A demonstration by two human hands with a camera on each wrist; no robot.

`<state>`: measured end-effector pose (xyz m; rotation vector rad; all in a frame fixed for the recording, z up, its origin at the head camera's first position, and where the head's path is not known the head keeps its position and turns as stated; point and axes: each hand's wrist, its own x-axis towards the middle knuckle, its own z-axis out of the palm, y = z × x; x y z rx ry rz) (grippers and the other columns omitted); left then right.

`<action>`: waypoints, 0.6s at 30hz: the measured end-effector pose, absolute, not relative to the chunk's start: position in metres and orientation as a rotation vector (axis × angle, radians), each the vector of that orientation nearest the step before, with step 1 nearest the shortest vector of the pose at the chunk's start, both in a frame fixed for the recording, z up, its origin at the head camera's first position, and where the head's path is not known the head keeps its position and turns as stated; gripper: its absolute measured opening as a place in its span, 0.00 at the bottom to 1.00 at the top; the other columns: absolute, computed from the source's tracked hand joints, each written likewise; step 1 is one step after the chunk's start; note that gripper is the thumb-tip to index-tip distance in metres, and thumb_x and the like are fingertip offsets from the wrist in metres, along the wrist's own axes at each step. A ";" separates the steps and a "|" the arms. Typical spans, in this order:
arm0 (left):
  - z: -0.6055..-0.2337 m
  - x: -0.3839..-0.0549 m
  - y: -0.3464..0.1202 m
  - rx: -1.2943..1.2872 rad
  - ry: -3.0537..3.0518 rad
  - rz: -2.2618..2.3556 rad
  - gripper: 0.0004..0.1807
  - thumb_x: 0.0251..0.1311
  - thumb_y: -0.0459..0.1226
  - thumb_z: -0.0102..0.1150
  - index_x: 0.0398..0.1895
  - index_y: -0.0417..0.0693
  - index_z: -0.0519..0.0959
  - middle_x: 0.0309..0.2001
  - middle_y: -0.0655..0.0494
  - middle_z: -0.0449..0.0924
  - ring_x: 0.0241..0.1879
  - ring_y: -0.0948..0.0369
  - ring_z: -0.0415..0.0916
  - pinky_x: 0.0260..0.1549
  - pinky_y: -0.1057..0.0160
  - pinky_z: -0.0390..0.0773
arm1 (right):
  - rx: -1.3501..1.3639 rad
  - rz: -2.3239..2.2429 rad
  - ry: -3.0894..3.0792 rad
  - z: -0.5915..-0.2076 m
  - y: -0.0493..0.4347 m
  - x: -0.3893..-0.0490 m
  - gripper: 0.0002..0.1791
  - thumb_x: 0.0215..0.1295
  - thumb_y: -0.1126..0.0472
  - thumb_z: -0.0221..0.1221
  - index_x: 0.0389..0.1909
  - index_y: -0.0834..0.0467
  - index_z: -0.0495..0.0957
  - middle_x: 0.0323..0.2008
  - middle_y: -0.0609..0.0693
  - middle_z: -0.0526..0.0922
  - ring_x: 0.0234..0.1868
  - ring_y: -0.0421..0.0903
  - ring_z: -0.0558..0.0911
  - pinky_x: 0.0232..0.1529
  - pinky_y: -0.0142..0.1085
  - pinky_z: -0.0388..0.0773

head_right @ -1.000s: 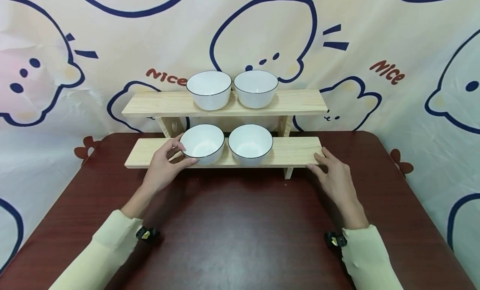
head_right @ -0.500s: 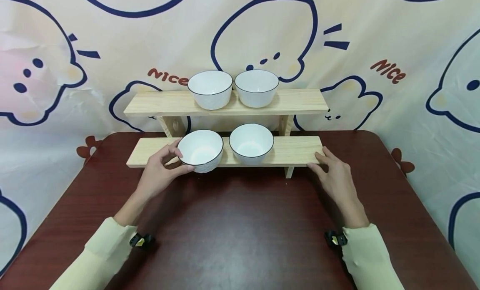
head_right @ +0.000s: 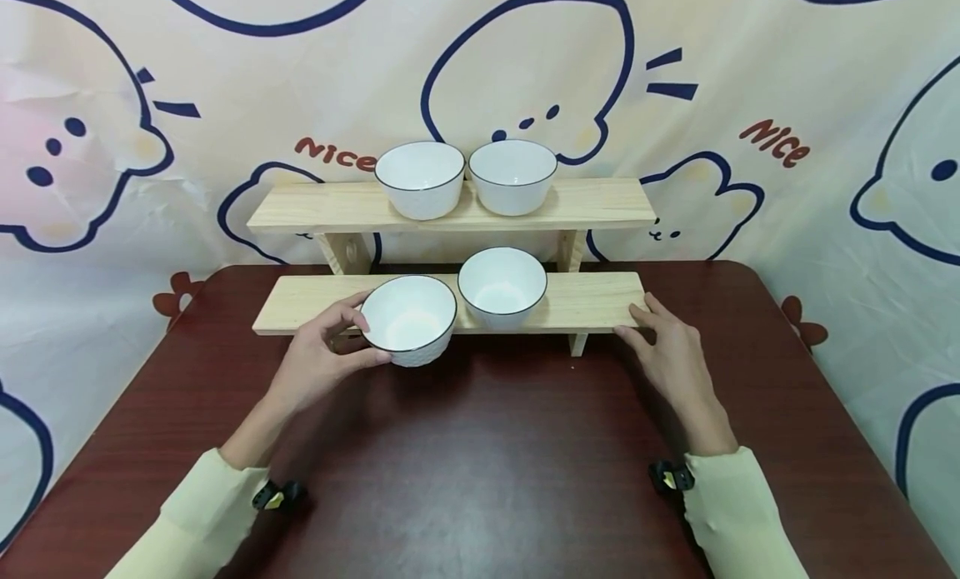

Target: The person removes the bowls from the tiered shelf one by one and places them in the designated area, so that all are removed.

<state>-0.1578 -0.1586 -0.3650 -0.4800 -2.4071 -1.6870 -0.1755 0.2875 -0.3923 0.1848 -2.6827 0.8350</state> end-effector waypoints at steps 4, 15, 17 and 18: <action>-0.365 -0.155 -0.155 -0.521 -2.406 -1.644 0.21 0.44 0.32 0.82 0.35 0.47 0.75 0.69 0.54 0.71 0.62 0.55 0.74 0.55 0.54 0.77 | 0.185 0.839 -2.676 -0.393 0.288 -0.176 0.27 0.69 0.57 0.65 0.62 0.71 0.75 0.67 0.72 0.68 0.64 0.74 0.70 0.56 0.67 0.70; -0.369 -0.149 -0.146 -0.687 -2.398 -1.686 0.22 0.43 0.31 0.83 0.35 0.47 0.75 0.69 0.53 0.72 0.66 0.54 0.70 0.54 0.53 0.80 | 0.185 0.847 -2.682 -0.393 0.288 -0.176 0.28 0.70 0.56 0.65 0.62 0.71 0.75 0.68 0.72 0.67 0.64 0.74 0.69 0.56 0.67 0.70; -0.369 -0.147 -0.144 -0.714 -2.400 -1.698 0.23 0.42 0.31 0.83 0.35 0.48 0.75 0.69 0.53 0.72 0.66 0.54 0.70 0.54 0.52 0.79 | 0.187 0.844 -2.680 -0.393 0.288 -0.176 0.27 0.69 0.57 0.66 0.62 0.71 0.75 0.68 0.72 0.67 0.64 0.74 0.69 0.56 0.67 0.70; -0.370 -0.147 -0.142 -0.720 -2.401 -1.707 0.23 0.42 0.31 0.83 0.35 0.48 0.75 0.68 0.54 0.72 0.65 0.54 0.70 0.54 0.53 0.80 | 0.187 0.842 -2.681 -0.393 0.288 -0.177 0.28 0.69 0.56 0.65 0.62 0.71 0.75 0.68 0.71 0.67 0.64 0.74 0.69 0.56 0.67 0.70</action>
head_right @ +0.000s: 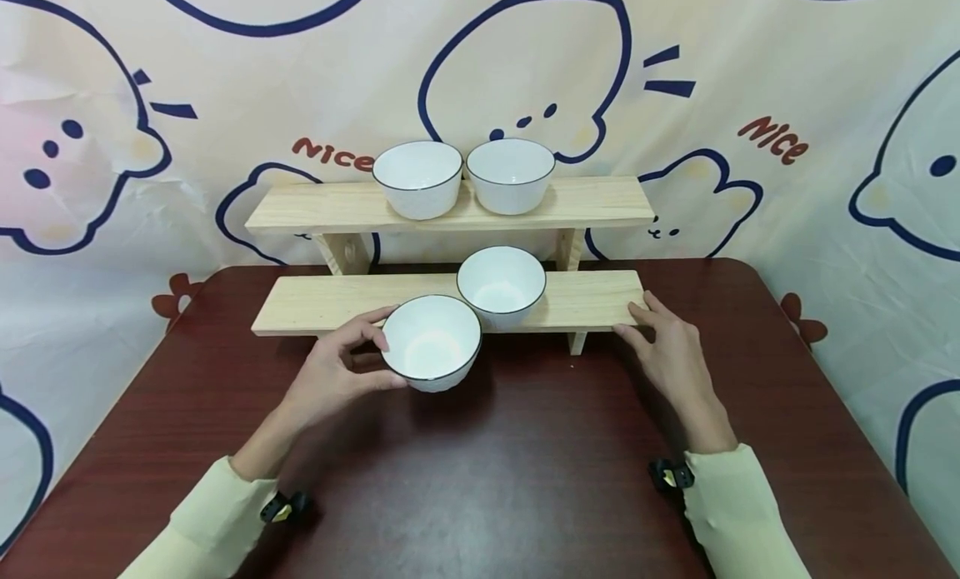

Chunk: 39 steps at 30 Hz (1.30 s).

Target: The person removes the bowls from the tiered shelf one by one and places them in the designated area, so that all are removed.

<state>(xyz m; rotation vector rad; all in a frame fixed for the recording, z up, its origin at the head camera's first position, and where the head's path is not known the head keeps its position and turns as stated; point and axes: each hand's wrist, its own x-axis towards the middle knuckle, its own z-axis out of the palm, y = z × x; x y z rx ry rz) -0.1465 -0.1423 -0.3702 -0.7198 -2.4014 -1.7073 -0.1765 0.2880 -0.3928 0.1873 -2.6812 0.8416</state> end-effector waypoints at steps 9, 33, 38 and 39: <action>-0.377 -0.146 -0.125 -0.769 -2.399 -1.807 0.24 0.38 0.29 0.84 0.34 0.48 0.76 0.67 0.54 0.73 0.64 0.54 0.73 0.50 0.59 0.82 | 0.178 0.851 -2.686 -0.394 0.289 -0.176 0.28 0.69 0.57 0.65 0.62 0.71 0.75 0.68 0.71 0.67 0.64 0.74 0.69 0.57 0.67 0.70; -0.382 -0.158 -0.092 -0.827 -2.398 -1.814 0.24 0.38 0.31 0.85 0.32 0.50 0.75 0.67 0.56 0.73 0.65 0.55 0.71 0.51 0.58 0.82 | 0.186 0.846 -2.665 -0.393 0.289 -0.176 0.27 0.70 0.57 0.65 0.62 0.71 0.75 0.68 0.71 0.67 0.64 0.73 0.70 0.57 0.67 0.70; -0.384 -0.160 -0.085 -0.853 -2.401 -1.787 0.24 0.38 0.32 0.86 0.32 0.52 0.76 0.66 0.56 0.74 0.66 0.56 0.70 0.55 0.54 0.80 | 0.194 0.855 -2.661 -0.393 0.288 -0.176 0.27 0.69 0.57 0.66 0.61 0.71 0.76 0.68 0.71 0.68 0.64 0.73 0.70 0.57 0.67 0.70; -0.385 -0.160 -0.084 -0.859 -2.401 -1.775 0.24 0.37 0.32 0.86 0.31 0.52 0.76 0.66 0.56 0.74 0.66 0.57 0.70 0.55 0.53 0.79 | 0.194 0.855 -2.660 -0.394 0.289 -0.176 0.27 0.69 0.57 0.66 0.61 0.71 0.76 0.68 0.71 0.68 0.64 0.73 0.70 0.57 0.67 0.70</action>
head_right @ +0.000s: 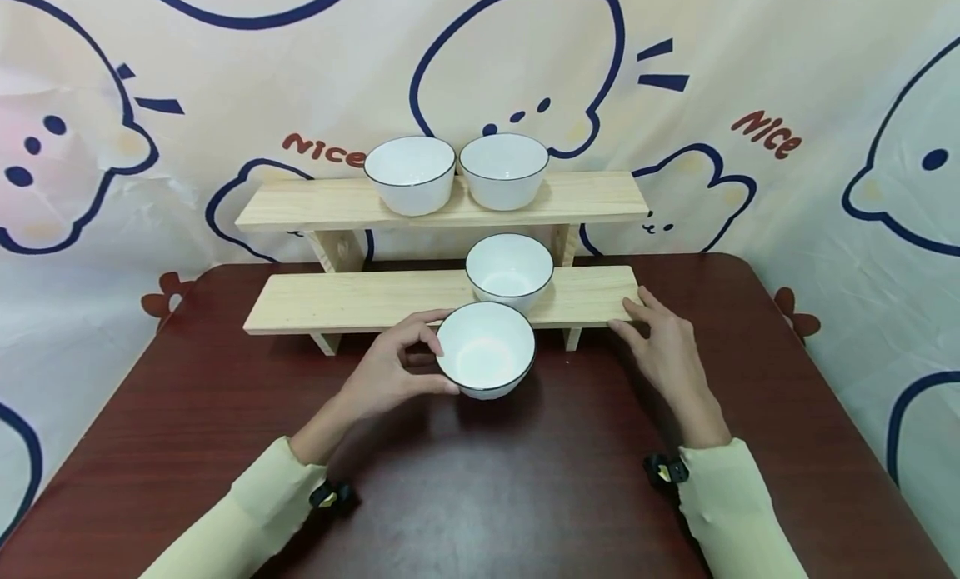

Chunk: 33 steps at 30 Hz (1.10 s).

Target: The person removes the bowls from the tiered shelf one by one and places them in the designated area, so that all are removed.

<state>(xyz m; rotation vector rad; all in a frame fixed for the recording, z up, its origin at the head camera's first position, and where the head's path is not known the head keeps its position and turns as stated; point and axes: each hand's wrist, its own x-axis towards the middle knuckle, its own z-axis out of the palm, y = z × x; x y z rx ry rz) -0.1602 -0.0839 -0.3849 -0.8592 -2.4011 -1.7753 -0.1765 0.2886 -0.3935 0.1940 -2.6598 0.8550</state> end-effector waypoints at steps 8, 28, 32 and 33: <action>-0.387 -0.163 -0.074 -0.903 -2.408 -1.724 0.24 0.37 0.33 0.86 0.31 0.52 0.75 0.66 0.55 0.75 0.66 0.58 0.69 0.61 0.52 0.74 | 0.195 0.847 -2.659 -0.394 0.289 -0.177 0.27 0.69 0.57 0.66 0.61 0.71 0.76 0.67 0.71 0.68 0.64 0.73 0.70 0.57 0.67 0.70; -0.392 -0.169 -0.038 -0.976 -2.514 -1.566 0.23 0.37 0.38 0.87 0.29 0.49 0.76 0.64 0.53 0.74 0.64 0.56 0.71 0.62 0.55 0.71 | 0.192 0.855 -2.647 -0.394 0.288 -0.178 0.26 0.67 0.59 0.67 0.59 0.72 0.76 0.66 0.73 0.69 0.63 0.74 0.71 0.55 0.67 0.71; -0.394 -0.171 -0.032 -0.993 -2.530 -1.549 0.24 0.37 0.39 0.87 0.29 0.47 0.76 0.64 0.54 0.74 0.64 0.57 0.71 0.62 0.56 0.71 | 0.197 0.838 -2.623 -0.394 0.288 -0.179 0.25 0.65 0.61 0.69 0.57 0.73 0.77 0.64 0.73 0.71 0.61 0.74 0.73 0.53 0.66 0.74; -0.395 -0.171 -0.031 -0.993 -2.535 -1.548 0.24 0.37 0.39 0.87 0.29 0.47 0.76 0.63 0.54 0.74 0.63 0.57 0.71 0.61 0.57 0.71 | 0.200 0.834 -2.616 -0.394 0.288 -0.179 0.25 0.64 0.62 0.69 0.57 0.73 0.78 0.64 0.73 0.71 0.60 0.73 0.74 0.52 0.65 0.75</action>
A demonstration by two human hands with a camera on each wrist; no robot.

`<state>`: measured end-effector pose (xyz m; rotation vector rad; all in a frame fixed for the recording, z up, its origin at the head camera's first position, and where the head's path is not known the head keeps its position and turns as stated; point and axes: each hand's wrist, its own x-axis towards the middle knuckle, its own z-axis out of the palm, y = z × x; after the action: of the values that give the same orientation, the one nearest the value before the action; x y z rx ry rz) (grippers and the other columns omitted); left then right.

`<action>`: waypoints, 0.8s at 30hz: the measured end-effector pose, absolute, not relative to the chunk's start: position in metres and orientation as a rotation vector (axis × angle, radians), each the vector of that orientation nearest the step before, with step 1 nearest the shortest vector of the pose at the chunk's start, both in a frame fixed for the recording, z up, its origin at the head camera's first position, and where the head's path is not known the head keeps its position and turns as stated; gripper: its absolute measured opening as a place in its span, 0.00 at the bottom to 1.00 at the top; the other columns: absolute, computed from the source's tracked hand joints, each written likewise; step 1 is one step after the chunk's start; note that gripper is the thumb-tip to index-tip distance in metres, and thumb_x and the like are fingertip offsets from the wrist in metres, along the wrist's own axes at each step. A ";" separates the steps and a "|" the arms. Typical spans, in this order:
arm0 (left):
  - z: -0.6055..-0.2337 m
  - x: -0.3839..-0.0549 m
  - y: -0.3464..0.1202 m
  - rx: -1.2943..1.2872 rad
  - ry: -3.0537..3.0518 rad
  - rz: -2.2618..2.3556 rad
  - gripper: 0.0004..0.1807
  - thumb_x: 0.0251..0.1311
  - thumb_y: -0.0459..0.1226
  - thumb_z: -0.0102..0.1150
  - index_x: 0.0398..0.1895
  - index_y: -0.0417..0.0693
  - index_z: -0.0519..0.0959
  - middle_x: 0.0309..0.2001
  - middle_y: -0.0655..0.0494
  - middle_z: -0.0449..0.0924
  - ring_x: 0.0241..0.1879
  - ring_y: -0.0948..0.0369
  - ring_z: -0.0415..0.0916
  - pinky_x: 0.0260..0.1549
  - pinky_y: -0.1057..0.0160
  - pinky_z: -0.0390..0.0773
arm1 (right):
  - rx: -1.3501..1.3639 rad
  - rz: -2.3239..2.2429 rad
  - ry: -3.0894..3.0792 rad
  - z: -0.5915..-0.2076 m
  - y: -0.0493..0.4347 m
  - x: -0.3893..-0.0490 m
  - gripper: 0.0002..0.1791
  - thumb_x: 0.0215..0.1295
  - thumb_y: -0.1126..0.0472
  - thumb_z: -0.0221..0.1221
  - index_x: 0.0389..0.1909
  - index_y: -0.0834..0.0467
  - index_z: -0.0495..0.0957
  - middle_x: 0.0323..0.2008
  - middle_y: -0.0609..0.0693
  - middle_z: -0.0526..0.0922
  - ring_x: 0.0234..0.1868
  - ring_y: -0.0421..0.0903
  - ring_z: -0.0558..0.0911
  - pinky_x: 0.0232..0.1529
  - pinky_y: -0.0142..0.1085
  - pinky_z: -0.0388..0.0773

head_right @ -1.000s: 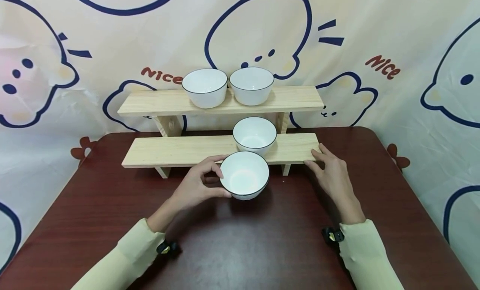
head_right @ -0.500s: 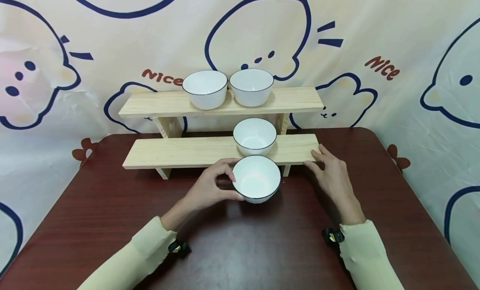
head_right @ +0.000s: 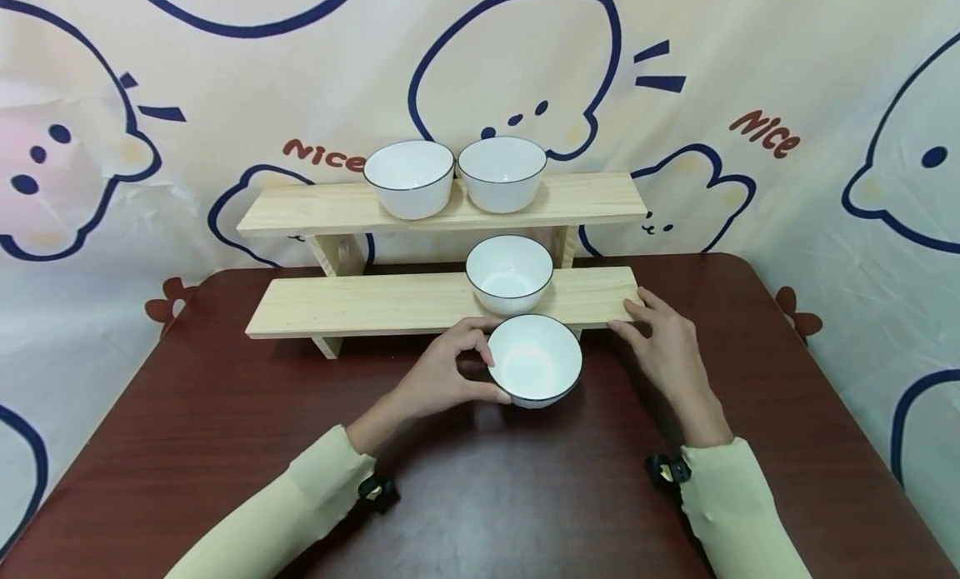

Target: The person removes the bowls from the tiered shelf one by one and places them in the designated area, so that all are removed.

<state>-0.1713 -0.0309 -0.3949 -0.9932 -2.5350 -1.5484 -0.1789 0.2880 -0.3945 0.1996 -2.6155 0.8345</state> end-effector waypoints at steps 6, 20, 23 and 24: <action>-0.400 -0.172 -0.025 -0.992 -2.578 -1.572 0.24 0.35 0.39 0.88 0.27 0.48 0.76 0.63 0.56 0.73 0.62 0.58 0.71 0.58 0.60 0.73 | 0.206 0.848 -2.602 -0.395 0.288 -0.178 0.25 0.64 0.63 0.69 0.57 0.73 0.78 0.64 0.73 0.71 0.60 0.73 0.74 0.51 0.64 0.76; -0.402 -0.177 -0.011 -1.033 -2.716 -1.508 0.24 0.36 0.41 0.87 0.25 0.46 0.76 0.63 0.55 0.68 0.62 0.57 0.68 0.58 0.62 0.72 | 0.173 0.862 -2.629 -0.393 0.289 -0.178 0.26 0.66 0.60 0.68 0.58 0.73 0.77 0.66 0.72 0.70 0.61 0.73 0.73 0.52 0.65 0.75; -0.401 -0.175 -0.008 -1.028 -2.730 -1.509 0.24 0.36 0.41 0.88 0.25 0.46 0.76 0.63 0.55 0.67 0.61 0.57 0.68 0.58 0.63 0.71 | 0.171 0.862 -2.636 -0.393 0.288 -0.178 0.26 0.67 0.60 0.68 0.58 0.73 0.77 0.66 0.72 0.70 0.62 0.73 0.73 0.53 0.66 0.74; -0.402 -0.175 -0.007 -1.031 -2.732 -1.507 0.24 0.36 0.42 0.88 0.24 0.47 0.76 0.63 0.55 0.67 0.62 0.57 0.68 0.58 0.63 0.71 | 0.172 0.861 -2.638 -0.393 0.288 -0.178 0.26 0.67 0.60 0.68 0.58 0.73 0.77 0.66 0.72 0.70 0.62 0.73 0.72 0.53 0.66 0.74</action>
<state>-0.1745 -0.0068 -0.4017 -1.0307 -2.7318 -1.5072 -0.1782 0.2879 -0.3929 0.1719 -2.6382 0.8610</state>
